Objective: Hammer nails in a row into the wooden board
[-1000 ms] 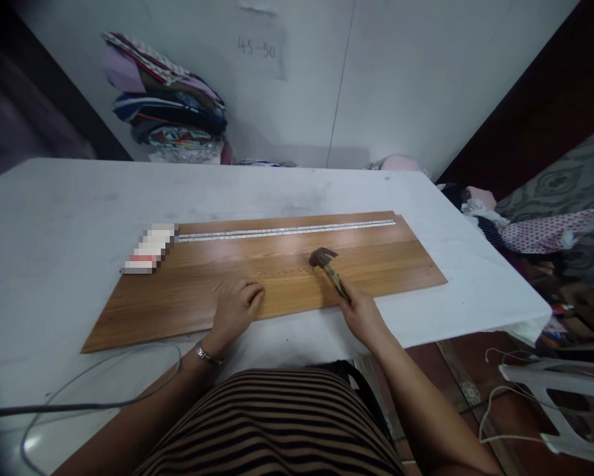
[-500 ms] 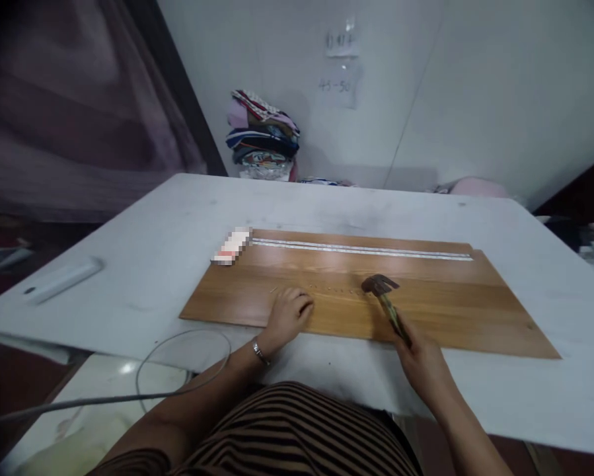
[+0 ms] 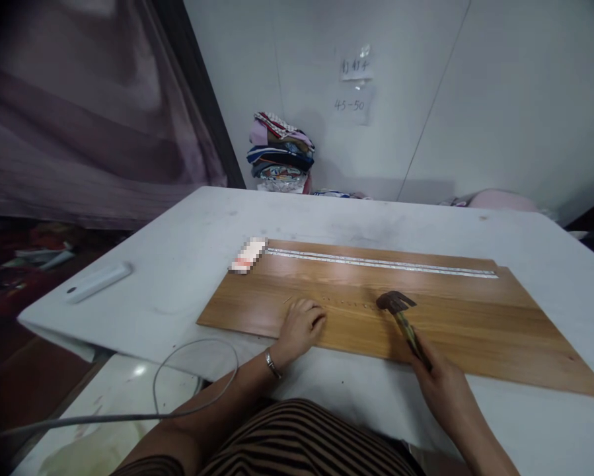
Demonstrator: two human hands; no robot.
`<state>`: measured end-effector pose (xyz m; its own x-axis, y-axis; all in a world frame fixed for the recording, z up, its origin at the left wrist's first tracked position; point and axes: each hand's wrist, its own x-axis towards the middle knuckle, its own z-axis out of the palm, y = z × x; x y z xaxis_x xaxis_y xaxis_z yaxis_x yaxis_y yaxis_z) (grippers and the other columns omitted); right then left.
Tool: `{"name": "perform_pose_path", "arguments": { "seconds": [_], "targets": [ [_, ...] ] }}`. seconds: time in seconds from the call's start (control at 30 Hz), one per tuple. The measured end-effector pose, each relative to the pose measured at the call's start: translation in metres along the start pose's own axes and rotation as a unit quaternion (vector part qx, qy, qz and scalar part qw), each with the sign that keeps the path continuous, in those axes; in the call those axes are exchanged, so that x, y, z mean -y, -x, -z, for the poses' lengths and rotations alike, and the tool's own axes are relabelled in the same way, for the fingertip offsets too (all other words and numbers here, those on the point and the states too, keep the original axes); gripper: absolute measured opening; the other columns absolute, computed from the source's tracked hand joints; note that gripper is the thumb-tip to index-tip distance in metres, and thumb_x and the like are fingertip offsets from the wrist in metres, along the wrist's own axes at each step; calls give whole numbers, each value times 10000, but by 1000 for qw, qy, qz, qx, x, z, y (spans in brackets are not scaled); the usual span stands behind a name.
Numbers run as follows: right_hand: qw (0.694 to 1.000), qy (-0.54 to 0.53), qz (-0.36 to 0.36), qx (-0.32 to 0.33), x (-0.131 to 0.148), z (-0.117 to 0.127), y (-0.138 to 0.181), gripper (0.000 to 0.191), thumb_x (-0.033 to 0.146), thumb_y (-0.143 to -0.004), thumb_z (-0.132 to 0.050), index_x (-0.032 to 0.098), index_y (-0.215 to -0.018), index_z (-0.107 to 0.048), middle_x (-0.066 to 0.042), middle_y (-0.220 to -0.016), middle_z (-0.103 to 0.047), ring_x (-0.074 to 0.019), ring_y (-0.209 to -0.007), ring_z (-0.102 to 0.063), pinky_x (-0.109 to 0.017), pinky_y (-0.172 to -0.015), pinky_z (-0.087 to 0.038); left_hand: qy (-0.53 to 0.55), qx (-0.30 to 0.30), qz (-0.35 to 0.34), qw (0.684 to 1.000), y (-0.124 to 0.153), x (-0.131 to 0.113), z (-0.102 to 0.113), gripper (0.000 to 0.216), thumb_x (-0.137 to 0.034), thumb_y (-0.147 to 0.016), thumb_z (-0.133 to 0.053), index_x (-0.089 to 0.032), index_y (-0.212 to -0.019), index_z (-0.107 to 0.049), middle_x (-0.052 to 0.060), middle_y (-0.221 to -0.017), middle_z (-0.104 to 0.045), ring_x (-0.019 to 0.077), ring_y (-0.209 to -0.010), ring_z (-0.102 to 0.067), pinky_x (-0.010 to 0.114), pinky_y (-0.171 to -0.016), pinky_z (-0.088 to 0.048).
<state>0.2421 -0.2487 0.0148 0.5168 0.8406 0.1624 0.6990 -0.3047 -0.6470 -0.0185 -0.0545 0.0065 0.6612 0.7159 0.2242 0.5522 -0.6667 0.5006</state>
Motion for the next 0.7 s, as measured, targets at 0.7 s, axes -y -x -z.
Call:
{"name": "perform_pose_path", "arguments": {
  "seconds": [0.7],
  "targets": [
    [999, -26, 1, 29, 32, 4, -1, 522, 242, -840, -511, 197, -1356, -581, -112, -1275, -669, -295, -1173, -633, -463, -997, -499, -28, 11, -32, 999, -6, 10, 2, 186, -258, -907, -528, -223, -942, -707, 55, -995, -670, 225, -968, -561, 393, -878, -416]
  ]
}}
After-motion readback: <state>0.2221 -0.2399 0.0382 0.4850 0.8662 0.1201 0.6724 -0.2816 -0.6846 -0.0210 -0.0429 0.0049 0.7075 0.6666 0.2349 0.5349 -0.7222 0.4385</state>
